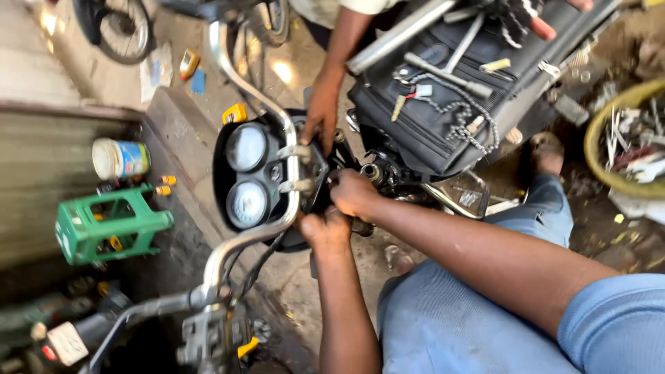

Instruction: The person manipulates wiring and components on the front assembly of a motorcycle while a second person assists by holding the handlebars and frame.

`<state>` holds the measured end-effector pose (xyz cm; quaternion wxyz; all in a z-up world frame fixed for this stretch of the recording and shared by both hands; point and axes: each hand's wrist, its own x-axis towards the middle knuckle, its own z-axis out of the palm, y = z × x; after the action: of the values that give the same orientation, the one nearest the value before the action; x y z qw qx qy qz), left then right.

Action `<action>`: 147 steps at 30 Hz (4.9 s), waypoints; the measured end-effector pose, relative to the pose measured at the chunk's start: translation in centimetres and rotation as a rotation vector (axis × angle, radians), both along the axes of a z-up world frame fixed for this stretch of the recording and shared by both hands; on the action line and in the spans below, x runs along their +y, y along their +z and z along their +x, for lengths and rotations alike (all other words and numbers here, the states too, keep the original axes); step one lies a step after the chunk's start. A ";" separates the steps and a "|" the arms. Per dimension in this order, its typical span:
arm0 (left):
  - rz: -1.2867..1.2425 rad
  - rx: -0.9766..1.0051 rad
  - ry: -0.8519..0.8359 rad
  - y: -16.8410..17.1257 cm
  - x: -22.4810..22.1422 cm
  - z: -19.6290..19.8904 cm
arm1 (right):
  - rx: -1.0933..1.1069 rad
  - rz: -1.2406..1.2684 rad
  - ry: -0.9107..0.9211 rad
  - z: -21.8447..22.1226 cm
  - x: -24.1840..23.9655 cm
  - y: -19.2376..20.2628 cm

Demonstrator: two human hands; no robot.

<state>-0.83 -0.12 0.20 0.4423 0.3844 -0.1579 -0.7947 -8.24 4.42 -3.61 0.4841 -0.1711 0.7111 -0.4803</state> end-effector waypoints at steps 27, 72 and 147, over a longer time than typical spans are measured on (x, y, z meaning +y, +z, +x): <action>0.077 -0.009 0.023 2.1 -0.7 -0.4 | 0.704 -0.177 0.469 -1.6 -2.4 -4.6; -0.102 -0.168 -0.259 -0.1 0.3 3.4 | 0.338 0.051 0.145 -0.1 -1.1 1.1; -0.706 -0.933 -0.249 -9.4 3.7 7.9 | 0.583 -0.041 0.164 0.5 -1.7 3.2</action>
<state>7.06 3.53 -9.23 0.3306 0.5012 -0.6340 -0.4873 -7.70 2.68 -0.44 0.2930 -0.3685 0.7940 -0.3846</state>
